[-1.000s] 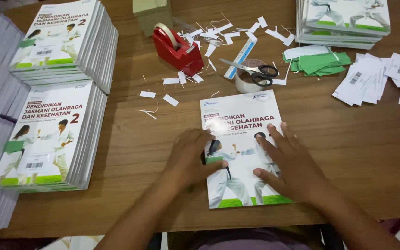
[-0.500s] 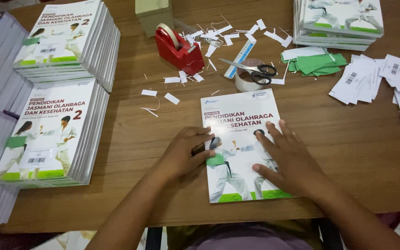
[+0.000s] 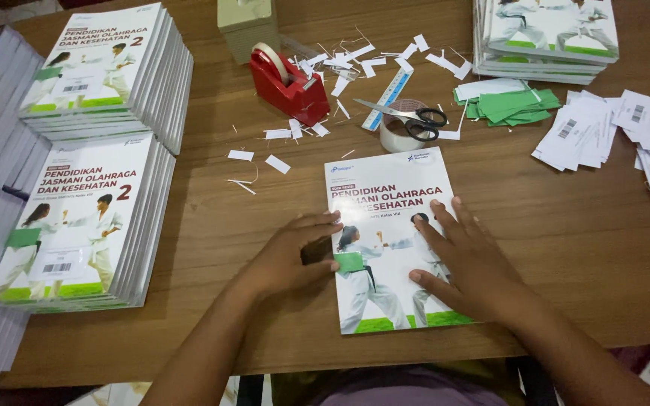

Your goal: The person cuts a green paper strip and a barcode label using scissors. They then use a ruler to measure and align the green strip on the book's spine before securing it with clear tape. Finally, they affix the barcode label to the back cover of the book.

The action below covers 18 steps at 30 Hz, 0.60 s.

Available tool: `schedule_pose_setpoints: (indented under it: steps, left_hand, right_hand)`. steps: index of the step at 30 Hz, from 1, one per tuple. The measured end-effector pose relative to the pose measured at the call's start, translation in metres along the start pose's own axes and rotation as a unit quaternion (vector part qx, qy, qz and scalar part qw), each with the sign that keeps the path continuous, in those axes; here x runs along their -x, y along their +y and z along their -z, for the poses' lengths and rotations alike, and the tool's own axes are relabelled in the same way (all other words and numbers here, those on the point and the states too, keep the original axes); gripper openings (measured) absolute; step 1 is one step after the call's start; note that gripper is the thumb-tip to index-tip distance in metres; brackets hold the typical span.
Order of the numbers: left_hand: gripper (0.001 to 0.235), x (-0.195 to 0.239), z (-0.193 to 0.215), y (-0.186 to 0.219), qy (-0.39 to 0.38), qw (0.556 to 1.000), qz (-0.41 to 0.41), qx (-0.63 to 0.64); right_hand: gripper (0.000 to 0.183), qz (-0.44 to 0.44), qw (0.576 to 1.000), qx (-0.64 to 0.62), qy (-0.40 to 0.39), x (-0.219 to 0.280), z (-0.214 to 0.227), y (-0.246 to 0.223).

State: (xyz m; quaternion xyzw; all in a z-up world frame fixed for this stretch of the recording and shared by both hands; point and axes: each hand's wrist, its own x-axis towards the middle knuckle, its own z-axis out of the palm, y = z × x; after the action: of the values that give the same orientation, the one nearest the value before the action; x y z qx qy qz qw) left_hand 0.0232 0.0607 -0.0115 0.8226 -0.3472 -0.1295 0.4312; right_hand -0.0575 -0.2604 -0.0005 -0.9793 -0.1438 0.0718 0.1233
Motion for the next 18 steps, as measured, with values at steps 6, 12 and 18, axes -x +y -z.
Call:
schedule_pose_setpoints:
  steps: [6, 12, 18]
  left_hand:
    - [0.058, -0.004, -0.014, -0.008, 0.05, 0.999, 0.019, 0.006]
    - [0.064, -0.015, -0.011, 0.0, 0.055, 0.995, 0.055, -0.062]
    - [0.056, -0.043, -0.019, 0.044, 0.053, 0.989, 0.073, -0.117]
  right_hand:
    - [0.08, 0.002, 0.999, 0.036, 0.003, -0.002, 0.0, -0.007]
    - [0.085, -0.025, 0.998, 0.055, -0.008, -0.006, 0.005, -0.001]
    - [0.027, -0.059, 0.926, -0.252, 0.274, -0.02, -0.012, 0.104]
